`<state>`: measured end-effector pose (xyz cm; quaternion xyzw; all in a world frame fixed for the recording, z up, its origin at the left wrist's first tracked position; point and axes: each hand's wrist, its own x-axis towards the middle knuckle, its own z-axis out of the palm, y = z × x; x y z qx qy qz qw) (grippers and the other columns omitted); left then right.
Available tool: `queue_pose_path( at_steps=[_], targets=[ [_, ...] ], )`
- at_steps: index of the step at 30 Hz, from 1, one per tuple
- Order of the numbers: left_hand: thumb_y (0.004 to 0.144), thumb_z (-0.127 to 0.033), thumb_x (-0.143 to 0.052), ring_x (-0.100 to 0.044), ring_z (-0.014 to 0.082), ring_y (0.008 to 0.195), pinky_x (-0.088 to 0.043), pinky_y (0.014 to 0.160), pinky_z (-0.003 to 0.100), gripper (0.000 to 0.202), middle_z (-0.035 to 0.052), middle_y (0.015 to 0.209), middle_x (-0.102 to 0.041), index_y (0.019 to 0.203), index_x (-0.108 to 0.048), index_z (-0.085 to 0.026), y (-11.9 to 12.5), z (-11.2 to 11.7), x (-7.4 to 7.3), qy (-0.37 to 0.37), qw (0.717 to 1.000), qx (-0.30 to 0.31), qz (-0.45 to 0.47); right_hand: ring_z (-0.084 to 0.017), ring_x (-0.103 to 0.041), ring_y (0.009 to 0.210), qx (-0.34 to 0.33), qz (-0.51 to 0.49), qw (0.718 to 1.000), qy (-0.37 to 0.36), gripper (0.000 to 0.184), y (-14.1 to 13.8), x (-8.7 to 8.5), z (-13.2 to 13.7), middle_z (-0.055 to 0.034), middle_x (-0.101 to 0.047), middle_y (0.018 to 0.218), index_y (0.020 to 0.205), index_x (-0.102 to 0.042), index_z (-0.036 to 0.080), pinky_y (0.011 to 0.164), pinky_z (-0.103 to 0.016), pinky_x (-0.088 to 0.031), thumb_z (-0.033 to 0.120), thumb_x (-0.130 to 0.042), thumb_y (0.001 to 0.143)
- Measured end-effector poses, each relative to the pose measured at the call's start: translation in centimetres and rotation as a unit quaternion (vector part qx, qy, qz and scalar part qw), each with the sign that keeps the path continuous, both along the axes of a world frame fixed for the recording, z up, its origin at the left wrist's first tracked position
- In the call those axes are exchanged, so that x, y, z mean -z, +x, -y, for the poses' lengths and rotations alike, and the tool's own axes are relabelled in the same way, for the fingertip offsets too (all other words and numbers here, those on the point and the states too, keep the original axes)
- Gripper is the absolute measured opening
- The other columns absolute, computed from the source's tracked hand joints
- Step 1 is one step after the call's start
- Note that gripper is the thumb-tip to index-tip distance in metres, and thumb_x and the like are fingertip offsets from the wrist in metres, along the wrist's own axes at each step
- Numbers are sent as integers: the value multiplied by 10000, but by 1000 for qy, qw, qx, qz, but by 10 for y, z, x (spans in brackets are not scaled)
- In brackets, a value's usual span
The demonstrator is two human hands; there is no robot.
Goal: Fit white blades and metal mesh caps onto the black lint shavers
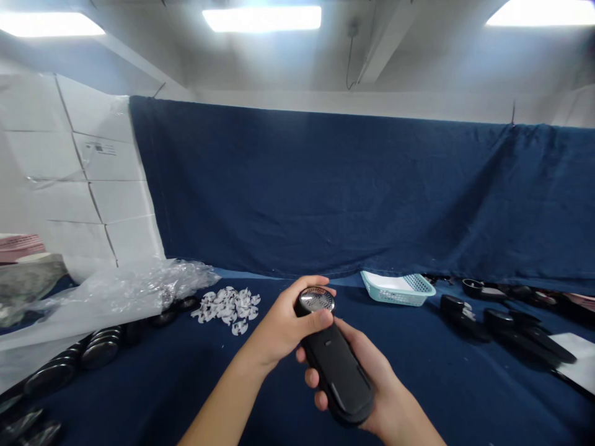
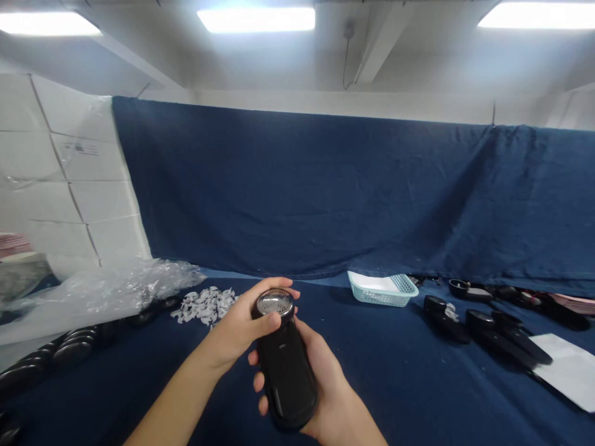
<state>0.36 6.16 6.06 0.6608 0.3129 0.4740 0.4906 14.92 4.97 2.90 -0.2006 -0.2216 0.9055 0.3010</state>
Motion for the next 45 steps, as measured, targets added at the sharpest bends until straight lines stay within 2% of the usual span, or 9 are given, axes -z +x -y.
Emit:
queue_pose_path(
  at_steps=[5, 9, 13, 23, 27, 32, 36, 40, 45],
  targets=[
    [878, -465, -588, -560, 223, 1126, -413, 955, 339, 435, 57, 1211, -624, 1250, -559, -242, 4, 0, -3, -37, 997, -72, -12, -165, -631, 574, 73, 15, 996, -44, 496, 8, -10, 7, -113, -675, 831, 974, -644, 49, 472, -260, -519, 477, -398, 926],
    [886, -420, -593, -594, 213, 1038, -450, 876, 337, 430, 66, 1141, -656, 1253, -559, -200, 4, -2, -5, -49, 997, -59, -7, -161, -633, 563, 107, 11, 992, -67, 461, 17, -22, 10, -107, -686, 822, 1008, -641, 65, 470, -248, -498, 443, -387, 938],
    [887, -366, -601, -576, 219, 1108, -456, 896, 335, 402, 81, 1197, -636, 1249, -564, -196, 5, 0, -6, -35, 999, -30, -1, -146, -627, 542, 147, 29, 985, -84, 444, 21, -33, 13, -93, -690, 791, 982, -644, 76, 458, -225, -467, 423, -369, 950],
    [869, -511, -566, -649, 235, 954, -495, 862, 408, 515, 83, 1198, -629, 1324, -503, -278, 9, 22, -12, -18, 983, -76, -165, -183, -656, 647, 285, 67, 955, -51, 407, 28, -24, 7, -57, -686, 726, 981, -639, 149, 609, -290, -507, 488, -416, 947],
    [833, -512, -609, -635, 264, 1007, -506, 844, 392, 555, 101, 1158, -646, 1308, -526, -239, 17, 26, -9, -5, 981, -72, -181, -196, -652, 738, 286, 55, 956, 17, 350, 33, -19, 5, -33, -666, 763, 1055, -644, 200, 683, -329, -522, 492, -544, 892],
    [802, -448, -660, -660, 245, 856, -536, 623, 321, 636, 124, 1144, -649, 1362, -455, -228, 26, 21, 0, -56, 988, -10, -140, -238, -647, 905, 301, 46, 950, 72, 435, 31, -16, 8, -78, -674, 1017, 1207, -596, 214, 741, -358, -528, 465, -611, 851],
    [746, -292, -720, -615, 259, 1016, -531, 777, 360, 603, 124, 1308, -561, 1307, -512, -213, 24, 18, -1, -44, 996, 10, -76, -248, -629, 977, 316, 64, 940, 111, 523, 29, -23, 15, -86, -661, 1114, 1287, -543, 251, 744, -351, -527, 442, -658, 814],
    [712, -246, -743, -600, 260, 1040, -520, 790, 366, 632, 121, 1375, -506, 1303, -522, -215, 20, 15, -4, -65, 997, 5, -38, -265, -574, 1117, 345, 87, 920, 163, 616, 26, -28, 21, -71, -638, 1202, 1341, -486, 292, 811, -370, -512, 376, -712, 774],
    [669, -204, -787, -589, 266, 1097, -453, 939, 413, 611, 97, 1230, -632, 1245, -581, -199, 18, 16, -8, -55, 998, 7, -22, -272, -539, 1185, 397, 112, 882, 229, 626, 24, -27, 22, -58, -564, 1333, 1294, -542, 269, 891, -372, -474, 297, -769, 712]
  ],
)
